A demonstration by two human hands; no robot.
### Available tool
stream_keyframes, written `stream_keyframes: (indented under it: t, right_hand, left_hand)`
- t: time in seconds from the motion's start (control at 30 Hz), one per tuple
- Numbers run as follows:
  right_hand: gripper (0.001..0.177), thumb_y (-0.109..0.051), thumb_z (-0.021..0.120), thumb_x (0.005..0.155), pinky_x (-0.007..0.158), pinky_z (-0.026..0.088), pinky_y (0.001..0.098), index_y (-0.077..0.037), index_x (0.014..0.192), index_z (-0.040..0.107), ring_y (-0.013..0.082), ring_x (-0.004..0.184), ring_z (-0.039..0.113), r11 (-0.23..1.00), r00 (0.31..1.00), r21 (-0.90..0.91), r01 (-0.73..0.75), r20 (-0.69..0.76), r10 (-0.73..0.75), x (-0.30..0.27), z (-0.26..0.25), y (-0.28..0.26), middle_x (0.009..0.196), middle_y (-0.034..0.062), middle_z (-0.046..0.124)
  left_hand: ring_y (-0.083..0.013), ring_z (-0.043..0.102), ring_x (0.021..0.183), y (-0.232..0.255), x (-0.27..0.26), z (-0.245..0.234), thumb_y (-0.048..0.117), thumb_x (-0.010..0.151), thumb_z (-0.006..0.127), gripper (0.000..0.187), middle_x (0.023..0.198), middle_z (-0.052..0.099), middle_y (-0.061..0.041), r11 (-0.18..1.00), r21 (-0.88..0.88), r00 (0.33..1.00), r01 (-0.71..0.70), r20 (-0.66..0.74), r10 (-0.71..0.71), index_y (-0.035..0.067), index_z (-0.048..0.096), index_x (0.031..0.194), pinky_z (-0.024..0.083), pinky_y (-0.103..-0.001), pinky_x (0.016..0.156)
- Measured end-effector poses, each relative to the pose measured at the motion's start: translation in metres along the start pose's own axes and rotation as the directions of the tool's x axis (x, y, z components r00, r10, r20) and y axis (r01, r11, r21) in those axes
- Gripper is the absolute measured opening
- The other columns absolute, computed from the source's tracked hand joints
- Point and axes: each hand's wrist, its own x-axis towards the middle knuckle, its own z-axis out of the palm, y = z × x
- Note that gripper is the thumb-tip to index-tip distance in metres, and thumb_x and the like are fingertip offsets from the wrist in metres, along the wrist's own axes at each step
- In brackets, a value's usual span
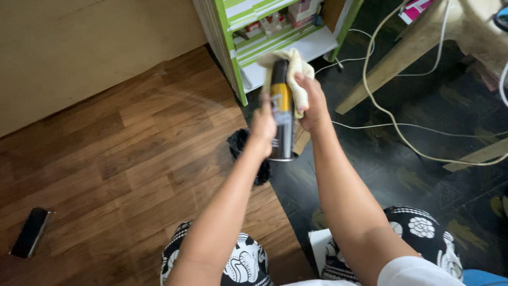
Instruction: The person uses shears to cut through black plastic wrap and cardboard packaging to unbox a spray canister, then wipes the canister with a cloth and places it on a shelf.
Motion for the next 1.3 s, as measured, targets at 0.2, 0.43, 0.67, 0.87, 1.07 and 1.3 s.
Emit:
stream_keyframes:
  t: [0.2, 0.43, 0.67, 0.87, 1.07, 1.3]
  right_hand:
    - [0.068, -0.023, 0.070, 0.096, 0.108, 0.048, 0.0428, -0.001, 0.155, 0.044, 0.0382, 0.128, 0.061, 0.460, 0.798, -0.658, 0.596, 0.419, -0.434, -0.055, 0.016, 0.086, 0.141, 0.0267, 0.062]
    - [0.062, -0.043, 0.058, 0.109, 0.093, 0.050, 0.0437, 0.006, 0.147, 0.058, 0.0325, 0.109, 0.062, 0.988, 0.985, 0.009, -0.157, 0.075, 0.156, -0.035, 0.017, 0.070, 0.128, 0.0244, 0.065]
    - [0.056, -0.046, 0.058, 0.092, 0.095, 0.054, 0.0493, -0.014, 0.138, 0.058, 0.0275, 0.111, 0.067, 0.879, 0.838, 0.150, -0.453, 0.408, 0.362, -0.069, 0.028, 0.005, 0.124, 0.0081, 0.069]
    - [0.048, -0.044, 0.053, 0.087, 0.078, 0.055, 0.0531, -0.018, 0.126, 0.058, 0.0250, 0.096, 0.070, 0.874, 0.907, 0.362, -0.325, -0.141, 0.396, -0.072, 0.053, -0.011, 0.110, 0.0055, 0.070]
    - [0.041, -0.033, 0.062, 0.104, 0.059, 0.041, 0.0371, 0.005, 0.115, 0.070, 0.0235, 0.071, 0.055, 0.998, 0.951, 0.023, 0.057, -0.304, -0.047, -0.047, 0.044, -0.020, 0.090, 0.0112, 0.065]
    - [0.034, -0.029, 0.057, 0.106, 0.068, 0.051, 0.0231, 0.001, 0.114, 0.069, 0.0053, 0.080, 0.063, 0.872, 0.888, -0.170, 0.459, 0.052, -0.457, -0.021, 0.077, -0.076, 0.094, 0.0007, 0.070]
  left_hand:
    - [-0.0140, 0.071, 0.081, 0.033, 0.023, -0.041, 0.066, 0.095, 0.038, 0.063, 0.087, 0.071, 0.002, 0.903, -0.312, 0.944, -0.294, -0.239, 0.225, 0.011, 0.066, 0.110, 0.062, -0.031, 0.073]
    - [-0.0098, 0.059, 0.074, 0.015, 0.015, -0.033, 0.064, 0.094, 0.063, 0.060, 0.081, 0.062, 0.002, 0.923, -0.113, 0.922, -0.368, -0.170, 0.347, 0.004, 0.066, 0.091, 0.047, -0.027, 0.064]
    - [-0.0115, 0.046, 0.075, 0.000, 0.024, -0.020, 0.065, 0.102, 0.059, 0.061, 0.081, 0.050, 0.000, 0.759, -0.047, 0.726, -0.649, -0.334, 0.601, 0.005, 0.063, 0.092, 0.038, -0.029, 0.064]
    - [-0.0165, 0.065, 0.098, 0.014, -0.013, 0.007, 0.062, 0.100, 0.053, 0.064, 0.109, 0.062, -0.006, 0.567, 0.110, 0.561, -0.817, -0.083, 0.824, 0.005, 0.055, 0.129, 0.054, -0.029, 0.087]
    - [-0.0244, 0.069, 0.102, 0.043, -0.020, 0.027, 0.047, 0.100, 0.066, 0.064, 0.117, 0.069, -0.014, 0.593, 0.150, 0.579, -0.791, -0.127, 0.805, 0.003, 0.045, 0.142, 0.056, -0.035, 0.090]
    - [-0.0228, 0.062, 0.113, 0.110, -0.013, 0.038, 0.032, 0.105, 0.056, 0.065, 0.135, 0.059, -0.011, 0.610, -0.218, 0.628, -0.762, -0.020, 0.778, 0.006, 0.031, 0.159, 0.052, -0.032, 0.097]
